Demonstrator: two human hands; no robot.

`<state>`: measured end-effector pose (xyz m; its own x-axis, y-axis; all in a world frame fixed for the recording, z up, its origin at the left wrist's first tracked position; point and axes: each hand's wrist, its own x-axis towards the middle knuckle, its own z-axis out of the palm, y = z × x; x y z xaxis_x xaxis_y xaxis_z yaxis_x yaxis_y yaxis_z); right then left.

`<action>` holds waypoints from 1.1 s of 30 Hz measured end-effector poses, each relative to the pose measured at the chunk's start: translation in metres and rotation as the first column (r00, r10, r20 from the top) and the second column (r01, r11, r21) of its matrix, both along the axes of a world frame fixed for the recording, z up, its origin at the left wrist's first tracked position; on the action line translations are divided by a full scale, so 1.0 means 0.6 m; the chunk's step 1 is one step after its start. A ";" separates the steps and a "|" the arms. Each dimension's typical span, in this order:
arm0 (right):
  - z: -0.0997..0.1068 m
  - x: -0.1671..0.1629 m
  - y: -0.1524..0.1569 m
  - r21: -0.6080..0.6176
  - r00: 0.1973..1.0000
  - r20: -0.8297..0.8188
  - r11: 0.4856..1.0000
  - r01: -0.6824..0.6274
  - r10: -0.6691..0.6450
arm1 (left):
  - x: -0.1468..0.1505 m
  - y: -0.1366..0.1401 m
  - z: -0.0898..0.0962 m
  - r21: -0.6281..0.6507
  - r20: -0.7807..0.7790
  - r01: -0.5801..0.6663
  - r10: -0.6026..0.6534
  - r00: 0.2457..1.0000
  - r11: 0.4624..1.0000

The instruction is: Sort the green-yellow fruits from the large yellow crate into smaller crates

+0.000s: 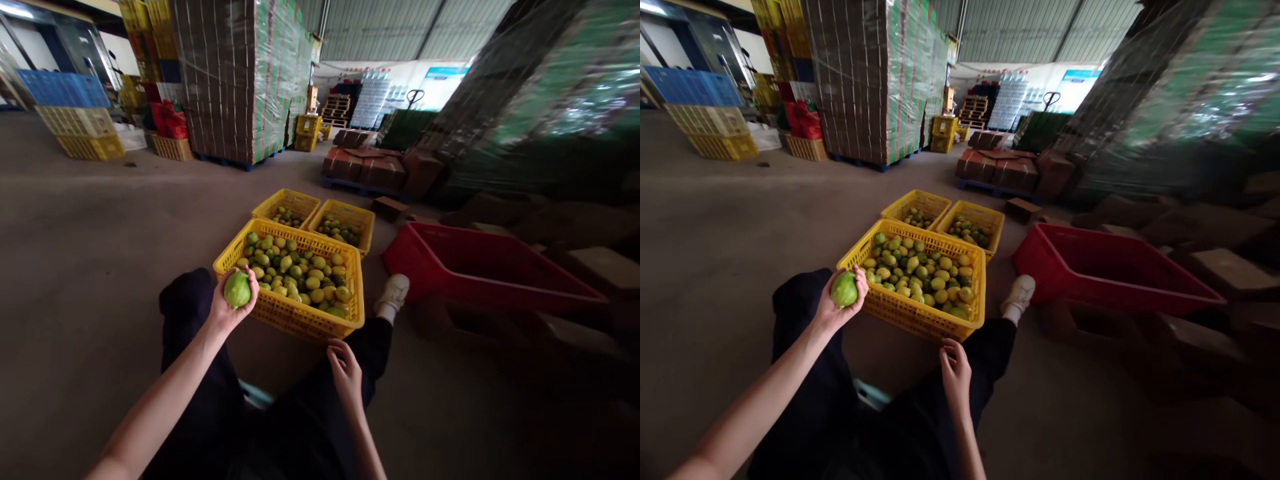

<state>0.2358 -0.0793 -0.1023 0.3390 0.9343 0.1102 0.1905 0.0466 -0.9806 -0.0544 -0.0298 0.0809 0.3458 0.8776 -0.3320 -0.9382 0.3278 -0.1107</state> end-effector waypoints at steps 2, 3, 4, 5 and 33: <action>0.009 -0.010 -0.016 -0.037 0.998 -0.045 0.999 0.037 -0.039 | 0.007 0.002 0.002 0.041 0.014 0.041 -0.041 0.999 0.998; 0.011 -0.018 -0.024 -0.055 0.997 -0.059 0.997 0.049 -0.052 | 0.008 0.003 -0.001 0.056 0.021 0.058 -0.060 0.998 0.997; 0.011 -0.027 -0.033 -0.073 0.996 -0.071 0.996 0.056 -0.062 | 0.008 0.005 -0.005 0.063 0.025 0.073 -0.075 0.997 0.995; 0.011 -0.037 -0.041 -0.092 0.995 -0.080 0.994 0.057 -0.064 | 0.006 0.006 -0.010 0.059 0.026 0.085 -0.086 0.996 0.995; 0.083 0.032 0.349 -0.755 0.488 0.569 0.655 -0.007 0.662 | 0.042 0.215 -0.039 -0.219 -0.381 0.095 -0.175 0.908 0.971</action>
<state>0.2548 0.1304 -0.0525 0.0624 0.8768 -0.4769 0.9486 -0.2006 -0.2447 -0.0294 0.0990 0.0573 0.2619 0.7379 -0.6220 -0.8659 0.4643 0.1862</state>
